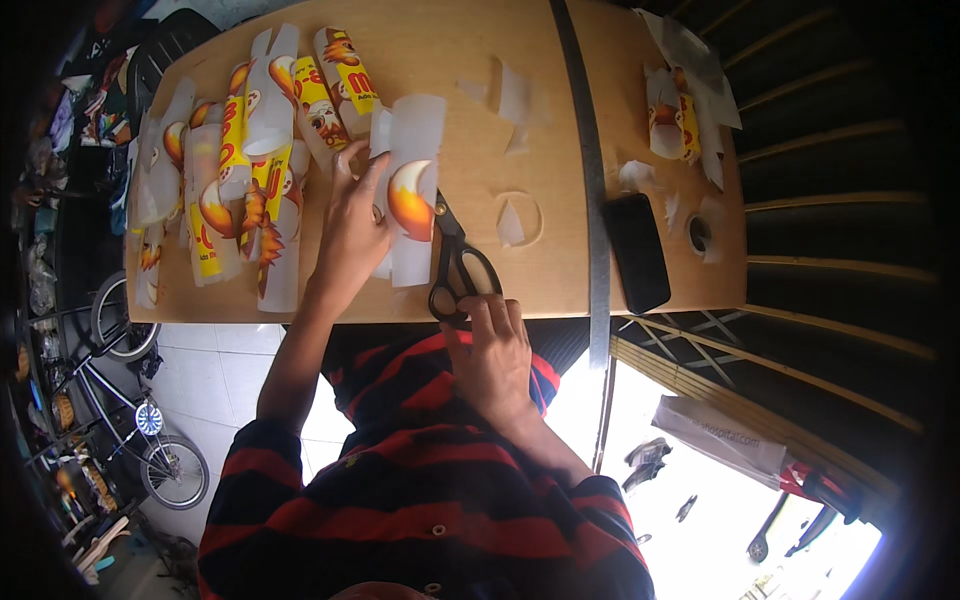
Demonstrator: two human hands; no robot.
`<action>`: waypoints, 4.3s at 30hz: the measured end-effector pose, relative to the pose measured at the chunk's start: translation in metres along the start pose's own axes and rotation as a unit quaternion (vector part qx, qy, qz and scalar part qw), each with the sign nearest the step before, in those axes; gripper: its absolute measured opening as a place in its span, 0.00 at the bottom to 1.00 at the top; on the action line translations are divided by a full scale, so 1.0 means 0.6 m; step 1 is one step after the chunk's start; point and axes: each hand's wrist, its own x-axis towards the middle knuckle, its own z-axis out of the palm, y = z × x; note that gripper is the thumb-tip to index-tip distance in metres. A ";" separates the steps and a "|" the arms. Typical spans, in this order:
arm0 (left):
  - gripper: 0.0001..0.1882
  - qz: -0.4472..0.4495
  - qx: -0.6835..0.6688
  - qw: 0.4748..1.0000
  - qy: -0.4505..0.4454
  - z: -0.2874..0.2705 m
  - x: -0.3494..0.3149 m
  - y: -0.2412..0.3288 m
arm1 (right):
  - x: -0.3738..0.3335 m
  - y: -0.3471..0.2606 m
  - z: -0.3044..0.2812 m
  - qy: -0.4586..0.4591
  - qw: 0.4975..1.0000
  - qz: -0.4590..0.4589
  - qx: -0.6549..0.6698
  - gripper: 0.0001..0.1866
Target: The person uses shears to cut out pet food labels from a printed sheet and then stacks the cut labels on a table.
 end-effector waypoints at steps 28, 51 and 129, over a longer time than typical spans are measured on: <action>0.25 0.142 0.152 0.961 -0.182 0.025 0.034 -0.013 | 0.054 0.037 -0.024 -0.008 0.989 -0.029 -0.143 0.21; 0.18 0.066 0.071 0.991 -0.091 0.092 0.066 -0.018 | -0.115 0.103 -0.074 -0.228 0.864 0.229 0.386 0.48; 0.48 0.285 0.046 0.919 -0.271 0.095 0.080 -0.051 | -0.081 0.137 -0.079 -0.216 0.893 0.238 0.314 0.44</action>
